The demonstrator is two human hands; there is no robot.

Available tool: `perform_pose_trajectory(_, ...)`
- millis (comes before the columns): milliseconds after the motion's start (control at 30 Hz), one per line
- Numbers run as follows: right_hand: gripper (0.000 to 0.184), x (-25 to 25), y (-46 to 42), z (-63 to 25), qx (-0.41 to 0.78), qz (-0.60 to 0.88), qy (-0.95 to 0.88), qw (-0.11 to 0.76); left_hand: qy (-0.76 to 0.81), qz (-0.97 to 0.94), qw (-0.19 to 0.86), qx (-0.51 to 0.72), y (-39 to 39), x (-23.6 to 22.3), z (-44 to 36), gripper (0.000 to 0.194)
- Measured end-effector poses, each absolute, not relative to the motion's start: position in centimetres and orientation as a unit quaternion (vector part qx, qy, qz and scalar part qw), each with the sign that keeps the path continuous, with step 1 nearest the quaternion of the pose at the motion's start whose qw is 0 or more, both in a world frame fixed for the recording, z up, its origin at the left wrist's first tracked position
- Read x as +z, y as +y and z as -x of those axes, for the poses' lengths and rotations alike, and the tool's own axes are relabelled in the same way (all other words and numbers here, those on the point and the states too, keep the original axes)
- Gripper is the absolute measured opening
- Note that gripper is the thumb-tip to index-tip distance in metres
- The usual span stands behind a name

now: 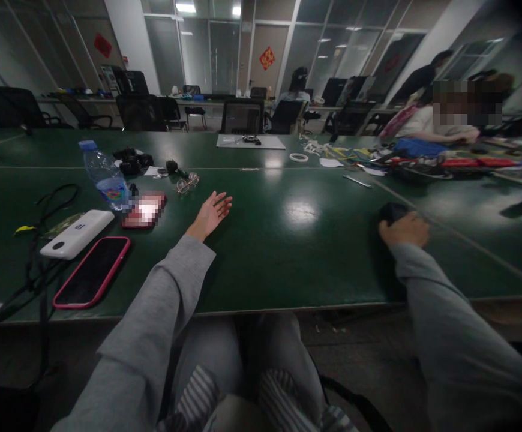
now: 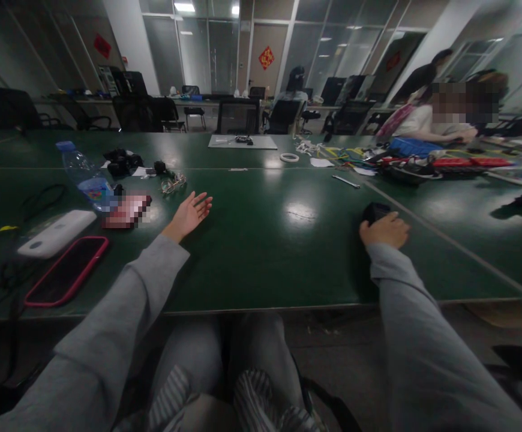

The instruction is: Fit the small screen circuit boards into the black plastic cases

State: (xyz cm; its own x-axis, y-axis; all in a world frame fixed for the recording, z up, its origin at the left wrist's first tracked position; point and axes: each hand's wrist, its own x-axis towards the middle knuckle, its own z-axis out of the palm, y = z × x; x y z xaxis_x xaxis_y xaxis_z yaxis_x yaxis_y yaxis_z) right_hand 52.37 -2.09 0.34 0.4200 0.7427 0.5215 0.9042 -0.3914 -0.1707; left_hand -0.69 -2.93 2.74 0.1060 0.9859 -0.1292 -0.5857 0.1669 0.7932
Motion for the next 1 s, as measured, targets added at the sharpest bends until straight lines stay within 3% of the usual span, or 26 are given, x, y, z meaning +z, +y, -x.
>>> perform_pose_trajectory(133, 0.069, 0.6, 0.0, -40.5, -0.141, 0.788, -0.563, 0.206, 0.369, -0.345, 0.645, 0.574, -2.4, 2.2, 0.5, 0.036)
perform_pose_trajectory(400, 0.07, 1.1, -5.3, -19.4, -0.045, 0.502, -0.832, 0.231, 0.491, -0.51, 0.422, 0.566, -1.7, 0.6, -0.2, 0.032)
perform_pose_trajectory(600, 0.082, 1.2, -7.8, -17.2, 0.027, 0.459, -0.854, 0.244, 0.497, -0.56, 0.399, 0.53, -1.5, 0.2, -0.5, 0.036)
perform_pose_trajectory(733, 0.078, 1.3, -7.2, -18.1, 0.101, 0.441, -0.851, 0.268, 0.523, -0.59, 0.357, 0.502, -1.5, 0.4, -0.1, 0.041)
perform_pose_trajectory(900, 0.079, 1.1, -6.9, -18.3, 0.144, 0.441, -0.838, 0.286, 0.597, -0.675, 0.211, 0.379, -1.9, 1.4, 0.9, 0.053)
perform_pose_trajectory(1000, 0.081, 0.9, -6.9, -18.2, 0.149, 0.457, -0.827, 0.291, 0.63, -0.691, 0.189, 0.301, -2.2, 2.0, 1.4, 0.067)
